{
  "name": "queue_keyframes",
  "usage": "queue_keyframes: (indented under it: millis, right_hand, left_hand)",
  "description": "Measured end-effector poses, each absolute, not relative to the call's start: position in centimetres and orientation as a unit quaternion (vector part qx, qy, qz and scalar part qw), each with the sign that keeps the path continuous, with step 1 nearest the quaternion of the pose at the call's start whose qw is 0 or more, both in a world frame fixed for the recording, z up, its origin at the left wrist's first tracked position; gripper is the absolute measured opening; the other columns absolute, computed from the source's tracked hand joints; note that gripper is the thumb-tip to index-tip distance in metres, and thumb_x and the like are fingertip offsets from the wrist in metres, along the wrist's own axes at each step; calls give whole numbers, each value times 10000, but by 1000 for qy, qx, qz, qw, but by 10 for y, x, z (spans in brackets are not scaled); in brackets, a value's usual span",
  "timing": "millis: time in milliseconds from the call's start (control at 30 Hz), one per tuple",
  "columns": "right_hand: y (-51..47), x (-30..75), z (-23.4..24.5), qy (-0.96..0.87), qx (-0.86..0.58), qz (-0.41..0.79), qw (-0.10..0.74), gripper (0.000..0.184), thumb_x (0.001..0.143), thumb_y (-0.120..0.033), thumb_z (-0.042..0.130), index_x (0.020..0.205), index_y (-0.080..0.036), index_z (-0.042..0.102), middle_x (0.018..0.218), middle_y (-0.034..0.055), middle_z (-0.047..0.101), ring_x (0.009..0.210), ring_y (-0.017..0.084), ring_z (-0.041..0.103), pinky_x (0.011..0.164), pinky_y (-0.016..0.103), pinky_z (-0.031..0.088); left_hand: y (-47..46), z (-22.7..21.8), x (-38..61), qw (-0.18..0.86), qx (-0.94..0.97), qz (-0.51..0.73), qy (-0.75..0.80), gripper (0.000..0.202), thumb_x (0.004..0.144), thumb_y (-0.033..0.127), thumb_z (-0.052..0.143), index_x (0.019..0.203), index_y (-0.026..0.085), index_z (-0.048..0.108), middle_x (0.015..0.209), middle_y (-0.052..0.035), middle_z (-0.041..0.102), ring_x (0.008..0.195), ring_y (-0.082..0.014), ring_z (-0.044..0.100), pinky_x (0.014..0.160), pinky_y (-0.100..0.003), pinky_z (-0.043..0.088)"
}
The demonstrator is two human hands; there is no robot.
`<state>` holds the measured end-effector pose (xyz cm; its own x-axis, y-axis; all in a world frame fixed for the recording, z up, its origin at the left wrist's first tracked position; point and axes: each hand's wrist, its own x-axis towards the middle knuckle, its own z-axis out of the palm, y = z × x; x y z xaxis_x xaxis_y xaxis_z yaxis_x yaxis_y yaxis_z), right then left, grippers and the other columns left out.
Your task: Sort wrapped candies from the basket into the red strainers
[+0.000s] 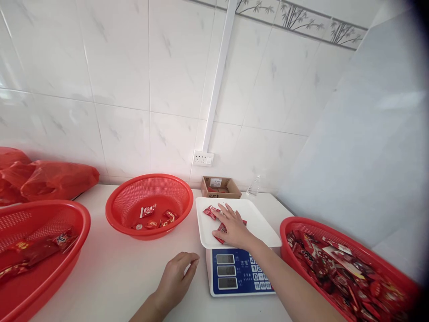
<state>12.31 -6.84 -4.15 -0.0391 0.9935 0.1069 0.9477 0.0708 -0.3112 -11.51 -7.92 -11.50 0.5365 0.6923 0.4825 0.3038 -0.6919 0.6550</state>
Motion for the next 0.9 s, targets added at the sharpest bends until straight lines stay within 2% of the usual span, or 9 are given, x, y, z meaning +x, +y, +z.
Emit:
queue_keyframes:
  millis: [67, 133, 233, 333, 433, 500, 567, 733, 900]
  right_hand:
    - [-65, 121, -43, -725, -669, 90, 138, 715, 721, -538, 554, 1362, -372, 285, 1490, 7, 173, 1362, 294, 10, 1054, 563, 13]
    - [-64, 120, -42, -727, -665, 97, 141, 615, 725, -539, 548, 1299, -367, 408, 1468, 9, 246, 1359, 304, 41, 1051, 567, 27]
    - [-69, 122, -36, -731, -656, 88, 165, 350, 731, -522, 553, 998, -316, 645, 1357, 18, 427, 1336, 316, 162, 1048, 550, 114]
    - [-79, 128, -31, -740, -633, 66, 217, 261, 763, -481, 536, 841, -276, 677, 1271, 42, 493, 1286, 288, 285, 1037, 495, 218]
    - [-87, 140, -34, -714, -649, 39, 261, 375, 790, -484, 495, 1071, -265, 612, 1361, 81, 385, 1288, 275, 286, 1041, 469, 244]
    - [-90, 150, -41, -663, -698, 44, 268, 514, 802, -497, 460, 1245, -238, 486, 1425, 109, 280, 1322, 280, 215, 1054, 475, 224]
    - [-89, 156, -48, -618, -739, 71, 257, 601, 809, -510, 429, 1325, -205, 385, 1456, 130, 210, 1346, 284, 143, 1065, 479, 201]
    - [-82, 150, -52, -648, -723, 126, 206, 656, 788, -586, 417, 1333, -222, 386, 1459, 93, 248, 1356, 289, 98, 1073, 510, 159]
    - [-79, 138, -47, -694, -678, 133, 202, 675, 784, -625, 398, 1316, -210, 421, 1445, 89, 288, 1350, 250, 154, 1088, 446, 171]
  left_hand:
    - [-78, -114, -115, 252, 839, 380, 298, 230, 907, 282, 378, 920, 229, 602, 815, -36, 657, 749, -151, 615, 670, -251, 501]
    - [-78, -114, -116, 251, 838, 381, 299, 227, 906, 281, 381, 922, 230, 601, 821, -34, 659, 756, -149, 620, 673, -245, 503]
    - [-77, -115, -115, 247, 838, 383, 300, 225, 904, 278, 386, 923, 228, 605, 820, -33, 662, 748, -147, 623, 666, -239, 505]
    - [-78, -115, -116, 243, 836, 389, 301, 213, 894, 270, 404, 908, 230, 612, 807, -25, 665, 736, -142, 627, 662, -230, 507]
    - [-78, -113, -116, 243, 833, 394, 304, 203, 889, 263, 415, 904, 231, 614, 803, -17, 667, 736, -137, 631, 663, -221, 510]
    - [-78, -113, -116, 243, 832, 395, 304, 201, 888, 263, 417, 903, 231, 615, 806, -17, 668, 740, -137, 632, 663, -219, 511]
    - [-78, -113, -116, 243, 833, 394, 304, 199, 888, 261, 418, 905, 230, 614, 817, -20, 670, 751, -139, 632, 670, -222, 511]
    - [-77, -116, -116, 244, 833, 391, 307, 201, 890, 263, 414, 917, 232, 610, 835, -19, 671, 769, -136, 633, 686, -223, 510]
    - [-76, -116, -116, 243, 830, 394, 311, 203, 888, 274, 415, 916, 235, 613, 829, -17, 673, 759, -135, 636, 676, -220, 514]
